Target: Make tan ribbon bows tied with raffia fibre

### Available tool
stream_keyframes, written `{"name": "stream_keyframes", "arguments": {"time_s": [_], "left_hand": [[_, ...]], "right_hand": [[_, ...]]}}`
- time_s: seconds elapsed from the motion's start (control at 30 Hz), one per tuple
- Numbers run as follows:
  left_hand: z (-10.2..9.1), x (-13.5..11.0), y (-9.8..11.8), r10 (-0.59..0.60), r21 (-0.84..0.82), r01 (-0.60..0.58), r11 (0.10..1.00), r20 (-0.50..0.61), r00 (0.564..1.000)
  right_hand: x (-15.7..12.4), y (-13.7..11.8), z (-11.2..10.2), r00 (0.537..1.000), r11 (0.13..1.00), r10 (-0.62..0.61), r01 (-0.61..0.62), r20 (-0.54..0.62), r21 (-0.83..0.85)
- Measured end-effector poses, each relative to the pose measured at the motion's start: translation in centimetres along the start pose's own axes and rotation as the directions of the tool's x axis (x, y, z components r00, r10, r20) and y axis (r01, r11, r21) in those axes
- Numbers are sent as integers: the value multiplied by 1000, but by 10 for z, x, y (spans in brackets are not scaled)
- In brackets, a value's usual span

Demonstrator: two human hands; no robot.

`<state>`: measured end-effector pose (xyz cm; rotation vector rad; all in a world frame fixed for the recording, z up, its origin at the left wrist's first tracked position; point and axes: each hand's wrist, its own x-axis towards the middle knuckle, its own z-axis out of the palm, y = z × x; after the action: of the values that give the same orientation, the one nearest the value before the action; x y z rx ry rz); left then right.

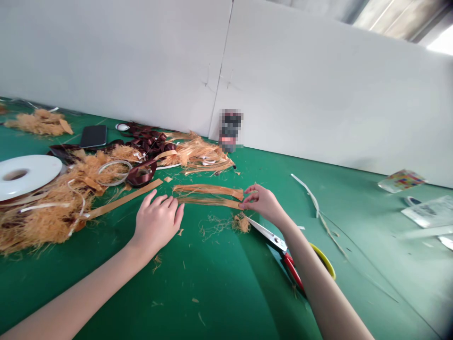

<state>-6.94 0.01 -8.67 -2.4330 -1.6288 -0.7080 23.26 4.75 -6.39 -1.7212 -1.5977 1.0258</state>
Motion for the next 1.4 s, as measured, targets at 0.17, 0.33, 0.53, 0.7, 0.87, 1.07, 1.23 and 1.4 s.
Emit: {"name": "stream_keyframes", "arguments": {"time_s": [0.17,0.33,0.53,0.7,0.87,1.07,1.23,1.4], "left_hand": [[-1,5,-1,-10,-35,9,999,-40,999],[-12,14,20,21,-496,106,862,244,970],[-25,29,56,63,-821,560,-113,557,828],[-29,46,61,-126,-878,452,-155,471,873],[-32,52,50,-138,-906,413,94,399,906],[-33,53,48,-89,-896,383,224,373,924],[-38,51,57,-42,-890,373,264,376,926],[-42,51,59,-13,-890,301,344,316,949]], "right_hand": [[0,-2,2,1000,1000,10,-9,-26,28],[-11,-21,0,999,985,-8,15,-38,174],[-43,-57,15,998,891,-60,59,-11,450],[-57,-68,30,990,848,-102,34,99,529],[-64,-70,23,956,984,-79,29,281,177],[-75,-79,13,897,786,-303,45,321,617],[-65,-79,24,918,746,-385,372,-99,552],[-58,-67,34,765,788,-614,586,-191,-188]]}}
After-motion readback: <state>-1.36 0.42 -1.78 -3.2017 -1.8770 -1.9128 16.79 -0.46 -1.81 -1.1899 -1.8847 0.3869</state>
